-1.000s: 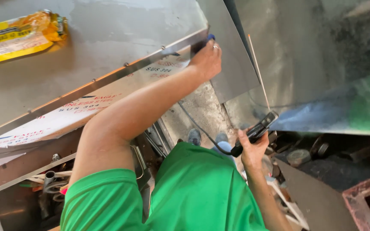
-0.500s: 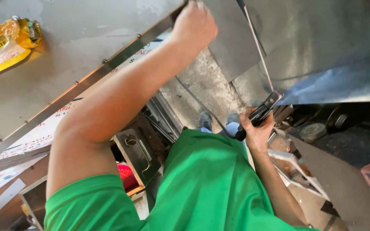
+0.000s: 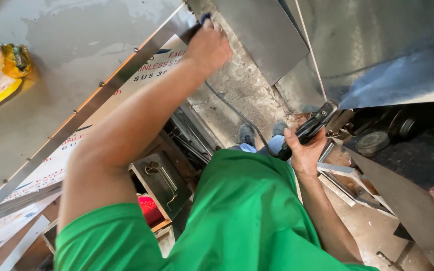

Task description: Hammering and spot welding stainless steel sheets to assemble a metal structure.

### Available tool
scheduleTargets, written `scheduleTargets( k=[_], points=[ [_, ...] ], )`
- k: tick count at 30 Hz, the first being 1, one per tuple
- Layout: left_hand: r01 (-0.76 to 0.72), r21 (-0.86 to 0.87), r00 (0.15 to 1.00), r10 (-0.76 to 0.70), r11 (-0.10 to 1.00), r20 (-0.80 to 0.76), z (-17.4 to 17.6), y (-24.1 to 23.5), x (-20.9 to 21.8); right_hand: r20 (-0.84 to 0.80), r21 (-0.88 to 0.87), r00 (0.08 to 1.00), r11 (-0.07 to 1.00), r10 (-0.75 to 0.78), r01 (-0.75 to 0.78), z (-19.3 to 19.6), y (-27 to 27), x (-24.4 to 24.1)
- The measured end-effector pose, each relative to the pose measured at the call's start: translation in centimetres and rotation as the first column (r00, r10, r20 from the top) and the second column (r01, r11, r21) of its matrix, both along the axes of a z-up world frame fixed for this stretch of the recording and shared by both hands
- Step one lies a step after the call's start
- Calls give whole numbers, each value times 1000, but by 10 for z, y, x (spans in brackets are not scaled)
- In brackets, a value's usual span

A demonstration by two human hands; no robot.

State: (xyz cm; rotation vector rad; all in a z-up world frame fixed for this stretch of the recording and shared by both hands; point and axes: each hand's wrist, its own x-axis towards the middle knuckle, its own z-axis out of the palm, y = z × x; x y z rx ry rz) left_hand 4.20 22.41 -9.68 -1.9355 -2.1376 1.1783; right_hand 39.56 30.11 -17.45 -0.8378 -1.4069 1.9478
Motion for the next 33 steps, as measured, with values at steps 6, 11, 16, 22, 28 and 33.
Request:
scheduleTargets(
  k=[6, 11, 16, 22, 28, 33],
  points=[
    [-85, 156, 995, 75, 984, 64, 57, 7, -2, 57, 21, 998, 1000, 9, -10, -2, 2, -4],
    [-109, 147, 991, 96, 983, 90, 24, 18, -12, 45, -9, 999, 1000, 3, -3, 1, 4, -4],
    [-187, 103, 979, 176, 977, 107, -54, 19, -14, -11, -53, 1000, 999, 7, -7, -1, 11, 4],
    [-263, -24, 960, 264, 964, 94, 28, 32, -12, 3, -26, 1000, 1000, -7, 7, -8, 22, 2],
    [-153, 109, 988, 150, 982, 39, 39, 23, -10, -41, -53, 999, 999, -2, 0, -1, 23, -3],
    [-158, 236, 987, 149, 959, 56, -26, 27, -17, -9, 0, 1000, 1000, 20, -20, -3, 25, -1]
  ],
)
